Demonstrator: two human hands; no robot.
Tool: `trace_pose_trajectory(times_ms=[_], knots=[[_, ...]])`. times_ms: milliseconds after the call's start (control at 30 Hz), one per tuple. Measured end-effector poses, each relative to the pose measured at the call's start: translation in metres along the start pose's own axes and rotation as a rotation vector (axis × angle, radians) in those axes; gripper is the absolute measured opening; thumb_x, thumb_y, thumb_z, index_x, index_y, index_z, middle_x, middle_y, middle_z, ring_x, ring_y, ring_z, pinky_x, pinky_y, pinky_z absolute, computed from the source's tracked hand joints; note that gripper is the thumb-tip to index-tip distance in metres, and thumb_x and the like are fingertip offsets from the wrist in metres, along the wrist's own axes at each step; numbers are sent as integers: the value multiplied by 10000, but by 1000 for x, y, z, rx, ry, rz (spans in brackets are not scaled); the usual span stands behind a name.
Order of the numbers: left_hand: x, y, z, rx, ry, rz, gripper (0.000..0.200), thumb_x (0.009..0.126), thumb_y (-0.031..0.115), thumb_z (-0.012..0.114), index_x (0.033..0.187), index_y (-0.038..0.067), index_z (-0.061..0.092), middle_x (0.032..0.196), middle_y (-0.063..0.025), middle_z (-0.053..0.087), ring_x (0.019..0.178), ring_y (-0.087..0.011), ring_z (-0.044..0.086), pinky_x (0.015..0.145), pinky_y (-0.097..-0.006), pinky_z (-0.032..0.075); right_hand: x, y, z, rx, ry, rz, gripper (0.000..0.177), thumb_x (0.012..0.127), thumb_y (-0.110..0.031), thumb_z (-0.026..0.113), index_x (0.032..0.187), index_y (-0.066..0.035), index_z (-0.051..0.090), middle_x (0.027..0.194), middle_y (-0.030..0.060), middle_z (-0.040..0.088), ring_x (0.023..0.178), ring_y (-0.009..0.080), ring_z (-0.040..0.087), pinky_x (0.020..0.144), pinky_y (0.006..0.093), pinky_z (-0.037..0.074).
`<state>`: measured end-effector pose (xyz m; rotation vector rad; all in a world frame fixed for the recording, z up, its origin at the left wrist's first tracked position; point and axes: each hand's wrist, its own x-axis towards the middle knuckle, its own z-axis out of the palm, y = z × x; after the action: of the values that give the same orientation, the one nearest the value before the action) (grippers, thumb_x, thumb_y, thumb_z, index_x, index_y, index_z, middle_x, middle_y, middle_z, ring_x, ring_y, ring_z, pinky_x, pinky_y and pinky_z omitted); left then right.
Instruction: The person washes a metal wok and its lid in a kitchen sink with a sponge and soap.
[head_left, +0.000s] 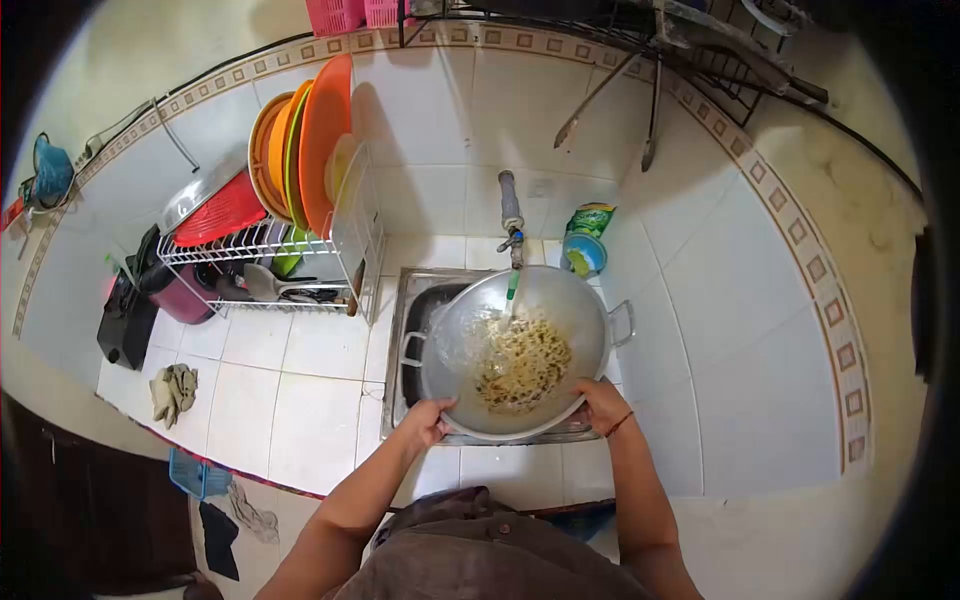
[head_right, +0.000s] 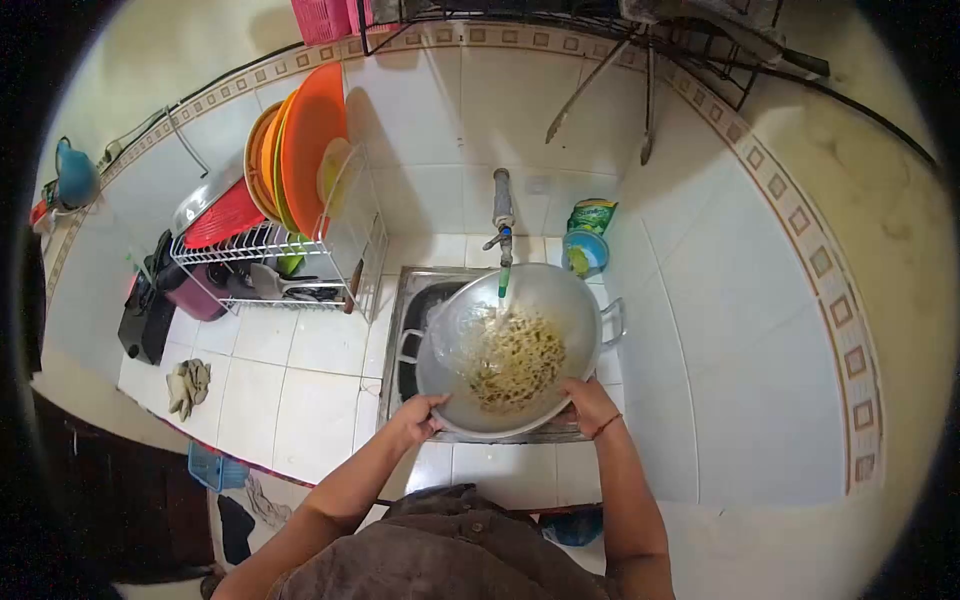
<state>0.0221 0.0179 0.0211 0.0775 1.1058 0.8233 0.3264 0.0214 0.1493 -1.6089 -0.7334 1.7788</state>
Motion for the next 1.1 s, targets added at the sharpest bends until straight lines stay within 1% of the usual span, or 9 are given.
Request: trace_pose_trajectory(times_ms=[167, 367, 467, 567, 600, 733, 867, 967, 1100], knots=[[122, -3, -25, 795, 275, 671, 405, 813, 192, 695, 1103, -29, 518, 1102, -230, 613, 870, -330, 653, 694, -466, 539, -42, 2, 34, -27, 207, -249, 630, 814, -70, 518, 1386, -117, 259, 1177, 154, 518, 940, 283, 617, 594, 430, 599], [90, -9, 53, 1774, 648, 1026, 817, 853, 527, 554, 1427, 21, 270, 1492, -245, 229, 1404, -366, 192, 1109, -580, 143, -56, 28, 69, 3, 324, -405, 631, 801, 23, 477, 1391, -81, 278, 1164, 134, 525, 924, 231, 586, 720, 355, 553], [71, -12, 85, 1842, -23, 765, 821, 877, 596, 449, 1500, 137, 175, 1537, -184, 169, 1436, -353, 81, 1123, -585, 17, -44, 53, 72, -63, 347, -473, 673, 780, 39, 456, 1407, -113, 264, 1167, 134, 531, 962, 263, 593, 656, 382, 585], [81, 7, 79, 1874, -312, 995, 713, 923, 563, 388, 1498, 180, 212, 1560, -148, 126, 1432, -368, 102, 1105, -614, -8, -27, 77, 57, -211, 364, -642, 700, 771, 29, 461, 1413, -140, 236, 1154, 143, 533, 914, 275, 622, 521, 397, 602], [86, 25, 77, 2084, -343, 1055, 713, 925, 570, 382, 1500, 189, 204, 1558, -184, 92, 1433, -377, 91, 1105, -610, -13, -84, 21, 103, 60, 402, -314, 626, 778, 37, 484, 1376, -33, 314, 1194, 117, 506, 1036, 212, 528, 879, 319, 448], [104, 29, 77, 1745, 345, 946, 730, 913, 576, 401, 1502, 188, 209, 1533, -264, 82, 1428, -407, 71, 1106, -605, -25, -60, 47, 86, 75, 488, -456, 652, 761, 61, 468, 1386, -27, 300, 1213, 133, 506, 1062, 223, 530, 858, 307, 465], [89, 23, 89, 2029, -432, 949, 762, 896, 604, 415, 1500, 186, 212, 1567, -137, 98, 1438, -365, 78, 1107, -614, -39, -40, 66, 69, -4, 529, -483, 610, 773, 59, 461, 1362, -27, 327, 1183, 128, 525, 1038, 218, 542, 847, 310, 474], [128, 29, 67, 2133, -336, 1105, 708, 884, 571, 460, 1467, 206, 292, 1549, -118, 191, 1442, -310, 87, 1113, -612, 14, -50, 55, 70, -5, 558, -462, 487, 785, 34, 455, 1269, -21, 441, 1043, 93, 580, 886, 190, 588, 764, 329, 524], [142, 70, 37, 1407, 173, 1367, 579, 896, 406, 553, 1390, 135, 415, 1472, -253, 265, 1374, -350, 264, 1122, -504, 153, -20, 92, 12, 58, 549, -332, 379, 792, 10, 507, 1171, 1, 521, 1000, 97, 622, 860, 191, 622, 652, 321, 522]])
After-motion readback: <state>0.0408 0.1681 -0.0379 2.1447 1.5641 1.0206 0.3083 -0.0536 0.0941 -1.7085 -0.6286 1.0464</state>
